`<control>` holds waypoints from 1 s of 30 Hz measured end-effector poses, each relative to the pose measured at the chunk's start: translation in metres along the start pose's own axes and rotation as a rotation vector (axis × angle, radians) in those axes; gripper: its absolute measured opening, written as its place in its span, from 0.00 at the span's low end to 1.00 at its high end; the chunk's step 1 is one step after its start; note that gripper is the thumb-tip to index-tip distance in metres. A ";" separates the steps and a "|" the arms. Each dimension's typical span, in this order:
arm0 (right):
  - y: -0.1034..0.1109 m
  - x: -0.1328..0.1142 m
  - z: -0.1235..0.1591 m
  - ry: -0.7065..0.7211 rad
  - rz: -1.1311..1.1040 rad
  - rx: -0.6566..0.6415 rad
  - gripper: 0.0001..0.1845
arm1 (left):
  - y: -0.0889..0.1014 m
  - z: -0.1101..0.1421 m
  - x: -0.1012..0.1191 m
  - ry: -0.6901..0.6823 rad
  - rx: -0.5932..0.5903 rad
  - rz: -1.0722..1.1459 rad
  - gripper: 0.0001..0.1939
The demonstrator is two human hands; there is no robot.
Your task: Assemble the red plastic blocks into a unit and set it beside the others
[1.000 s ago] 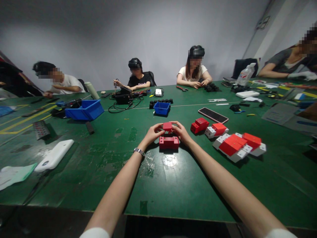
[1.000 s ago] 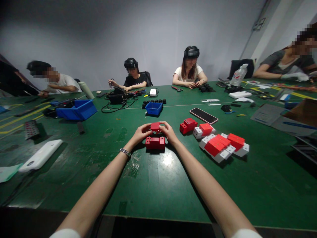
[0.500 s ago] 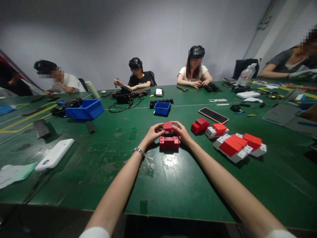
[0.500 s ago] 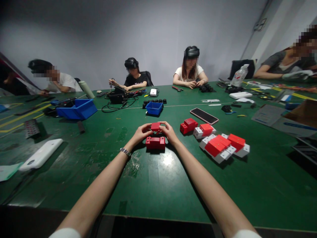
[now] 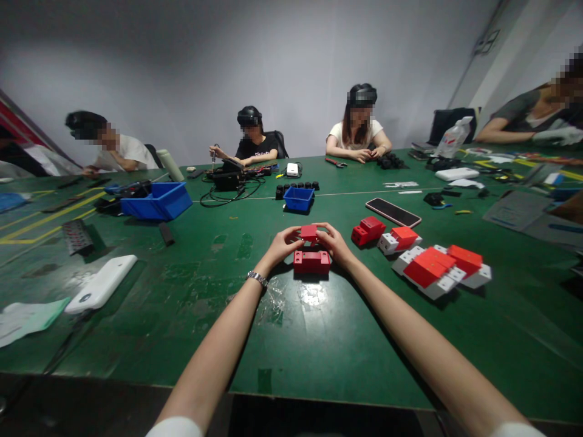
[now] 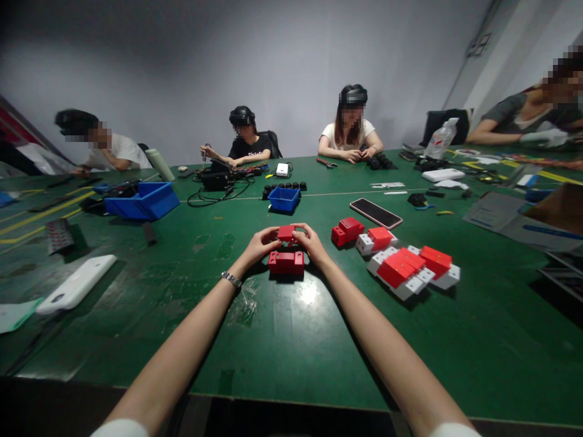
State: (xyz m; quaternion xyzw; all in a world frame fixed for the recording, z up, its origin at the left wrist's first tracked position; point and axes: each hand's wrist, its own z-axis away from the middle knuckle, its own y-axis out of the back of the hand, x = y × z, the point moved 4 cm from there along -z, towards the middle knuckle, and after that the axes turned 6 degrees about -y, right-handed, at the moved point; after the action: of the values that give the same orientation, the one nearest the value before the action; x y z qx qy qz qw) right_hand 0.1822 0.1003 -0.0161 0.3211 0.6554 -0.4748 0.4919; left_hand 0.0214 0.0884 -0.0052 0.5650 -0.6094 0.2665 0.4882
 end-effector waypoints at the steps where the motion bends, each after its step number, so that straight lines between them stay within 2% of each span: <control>1: 0.000 0.000 0.000 0.000 -0.001 -0.001 0.19 | 0.000 0.000 0.000 0.001 0.002 -0.003 0.25; 30: 0.001 0.001 0.000 -0.013 0.001 0.008 0.20 | 0.000 0.000 -0.004 -0.001 -0.012 -0.009 0.24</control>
State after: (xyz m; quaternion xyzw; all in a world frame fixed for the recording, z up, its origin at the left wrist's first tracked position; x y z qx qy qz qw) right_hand 0.1826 0.1005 -0.0171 0.3201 0.6501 -0.4794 0.4951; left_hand 0.0206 0.0903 -0.0086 0.5647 -0.6087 0.2603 0.4927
